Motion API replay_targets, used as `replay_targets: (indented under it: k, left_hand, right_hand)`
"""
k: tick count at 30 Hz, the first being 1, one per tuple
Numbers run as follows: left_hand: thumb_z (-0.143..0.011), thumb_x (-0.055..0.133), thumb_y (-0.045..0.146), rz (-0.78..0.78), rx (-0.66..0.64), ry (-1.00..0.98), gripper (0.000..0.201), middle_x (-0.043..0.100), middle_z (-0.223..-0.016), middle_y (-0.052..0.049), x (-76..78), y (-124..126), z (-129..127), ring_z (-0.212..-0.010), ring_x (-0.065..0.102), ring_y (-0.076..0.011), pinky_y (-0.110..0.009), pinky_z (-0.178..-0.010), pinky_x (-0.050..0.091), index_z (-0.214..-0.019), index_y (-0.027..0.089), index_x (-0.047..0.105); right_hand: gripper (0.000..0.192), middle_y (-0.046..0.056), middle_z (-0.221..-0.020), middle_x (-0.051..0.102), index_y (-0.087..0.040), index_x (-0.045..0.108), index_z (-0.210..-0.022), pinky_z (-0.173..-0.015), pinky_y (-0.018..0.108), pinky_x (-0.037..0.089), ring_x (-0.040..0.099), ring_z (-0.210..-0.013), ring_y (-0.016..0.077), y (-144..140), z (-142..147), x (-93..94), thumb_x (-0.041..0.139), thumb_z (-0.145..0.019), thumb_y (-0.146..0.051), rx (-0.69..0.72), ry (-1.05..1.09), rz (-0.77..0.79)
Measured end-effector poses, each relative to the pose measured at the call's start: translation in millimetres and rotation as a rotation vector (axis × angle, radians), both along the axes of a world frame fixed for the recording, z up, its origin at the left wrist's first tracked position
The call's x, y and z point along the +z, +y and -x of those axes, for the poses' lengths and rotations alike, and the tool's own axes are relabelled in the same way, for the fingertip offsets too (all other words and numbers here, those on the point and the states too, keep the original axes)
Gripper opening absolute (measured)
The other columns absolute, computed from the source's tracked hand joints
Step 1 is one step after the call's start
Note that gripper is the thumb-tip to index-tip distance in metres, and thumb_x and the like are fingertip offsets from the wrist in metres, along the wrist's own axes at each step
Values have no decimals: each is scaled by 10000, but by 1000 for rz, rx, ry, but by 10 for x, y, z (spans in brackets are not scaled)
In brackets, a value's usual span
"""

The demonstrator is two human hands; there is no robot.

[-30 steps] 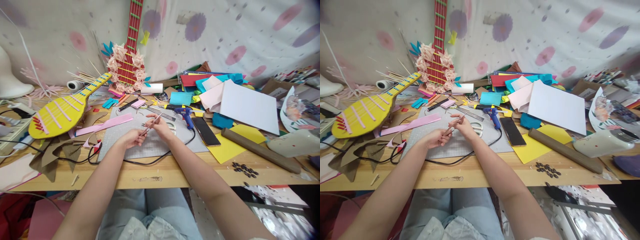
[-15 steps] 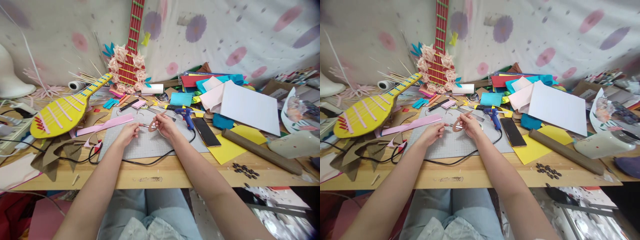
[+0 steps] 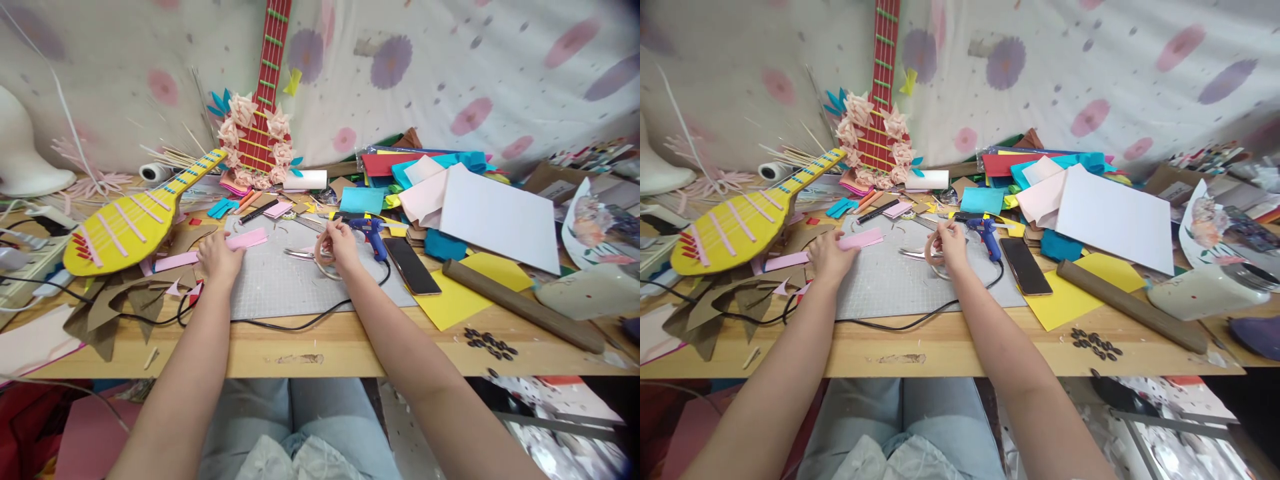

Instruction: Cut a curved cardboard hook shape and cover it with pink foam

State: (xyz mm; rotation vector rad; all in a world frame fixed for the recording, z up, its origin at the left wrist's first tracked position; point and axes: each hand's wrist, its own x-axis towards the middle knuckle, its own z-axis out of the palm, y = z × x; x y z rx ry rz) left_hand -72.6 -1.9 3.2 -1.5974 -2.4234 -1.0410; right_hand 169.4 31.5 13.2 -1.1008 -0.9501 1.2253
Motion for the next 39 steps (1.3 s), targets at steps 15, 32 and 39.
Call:
replay_targets:
  k: [15,32,39]
  left_hand:
    - [-722,478,147,-140,-501,47,240,562,-1030,-54,38,-1,-239,-1021,470,-234,-403,-910,329,-843,234,666]
    - [-694,506,162,-22,-188,-46,295,590,-996,-99,-51,46,-128,-974,509,-251,-387,-879,351,-988,174,529]
    - [-741,503,309,138,-193,99,382,579,-1114,-131,-62,26,-159,-1080,445,-323,-443,-917,305,-1091,175,577]
  right_hand:
    - [301,-33,-586,592,-209,434,-741,-399,181,354,491,-443,70,-62,43,-15,626,-652,-423,137,-123,-16]
    - [265,-79,-464,499,-198,437,-729,-362,178,286,396,-357,58,-14,56,-134,592,-664,-403,173,-299,-79]
    - [267,-85,-477,493,-196,448,-747,-388,177,319,411,-371,59,-8,59,-166,584,-666,-411,184,-348,-110]
